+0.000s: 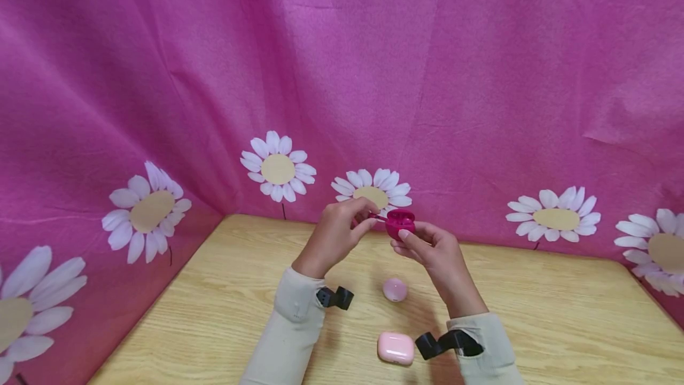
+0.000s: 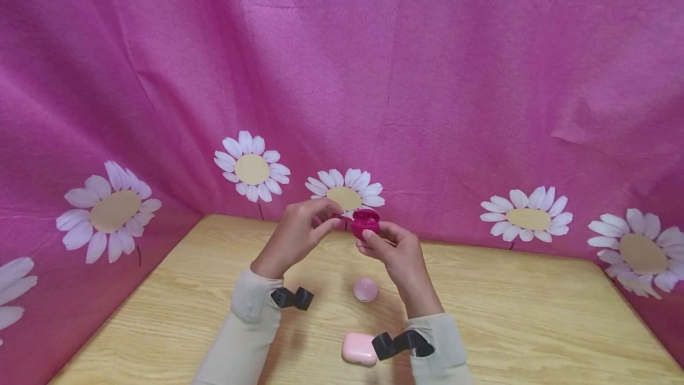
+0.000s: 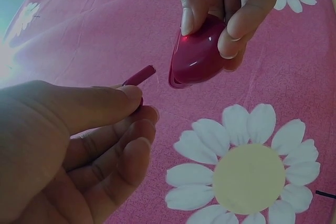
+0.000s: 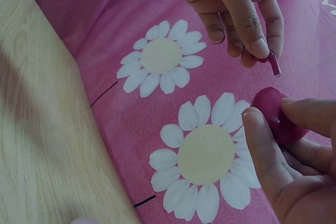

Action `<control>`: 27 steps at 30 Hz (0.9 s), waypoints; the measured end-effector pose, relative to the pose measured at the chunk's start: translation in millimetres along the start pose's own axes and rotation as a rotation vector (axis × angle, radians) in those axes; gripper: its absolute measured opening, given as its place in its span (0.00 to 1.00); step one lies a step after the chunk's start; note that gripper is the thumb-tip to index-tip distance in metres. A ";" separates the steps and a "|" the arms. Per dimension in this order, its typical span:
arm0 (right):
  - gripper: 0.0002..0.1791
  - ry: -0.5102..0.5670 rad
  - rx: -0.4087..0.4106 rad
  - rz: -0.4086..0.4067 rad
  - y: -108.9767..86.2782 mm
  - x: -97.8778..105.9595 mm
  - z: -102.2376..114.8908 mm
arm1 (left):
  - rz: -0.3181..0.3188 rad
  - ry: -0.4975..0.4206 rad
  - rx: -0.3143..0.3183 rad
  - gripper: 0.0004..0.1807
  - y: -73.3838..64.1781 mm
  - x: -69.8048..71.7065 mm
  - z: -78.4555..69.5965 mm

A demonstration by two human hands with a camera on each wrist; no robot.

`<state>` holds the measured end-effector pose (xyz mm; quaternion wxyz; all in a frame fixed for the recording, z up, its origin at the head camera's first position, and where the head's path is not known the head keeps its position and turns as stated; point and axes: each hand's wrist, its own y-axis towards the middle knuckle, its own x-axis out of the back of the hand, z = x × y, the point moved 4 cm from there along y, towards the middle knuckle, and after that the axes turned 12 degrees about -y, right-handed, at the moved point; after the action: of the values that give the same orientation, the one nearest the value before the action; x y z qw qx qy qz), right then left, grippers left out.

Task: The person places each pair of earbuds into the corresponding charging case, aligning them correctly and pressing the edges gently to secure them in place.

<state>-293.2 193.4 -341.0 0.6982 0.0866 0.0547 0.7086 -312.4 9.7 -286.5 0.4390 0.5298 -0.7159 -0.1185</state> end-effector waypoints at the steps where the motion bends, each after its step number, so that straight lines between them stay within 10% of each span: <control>1: 0.22 0.001 0.002 0.000 0.0 0.4 -0.2 | 0.001 -0.002 0.002 0.09 0.1 -0.4 -0.2; 27: 0.21 -0.020 0.014 0.007 -0.5 0.8 2.6 | -0.041 0.021 -0.066 0.10 1.5 -9.5 -2.8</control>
<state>-292.2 194.1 -338.5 0.6958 0.0988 0.0524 0.7095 -310.7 19.4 -288.6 0.4612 0.5309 -0.6959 -0.1456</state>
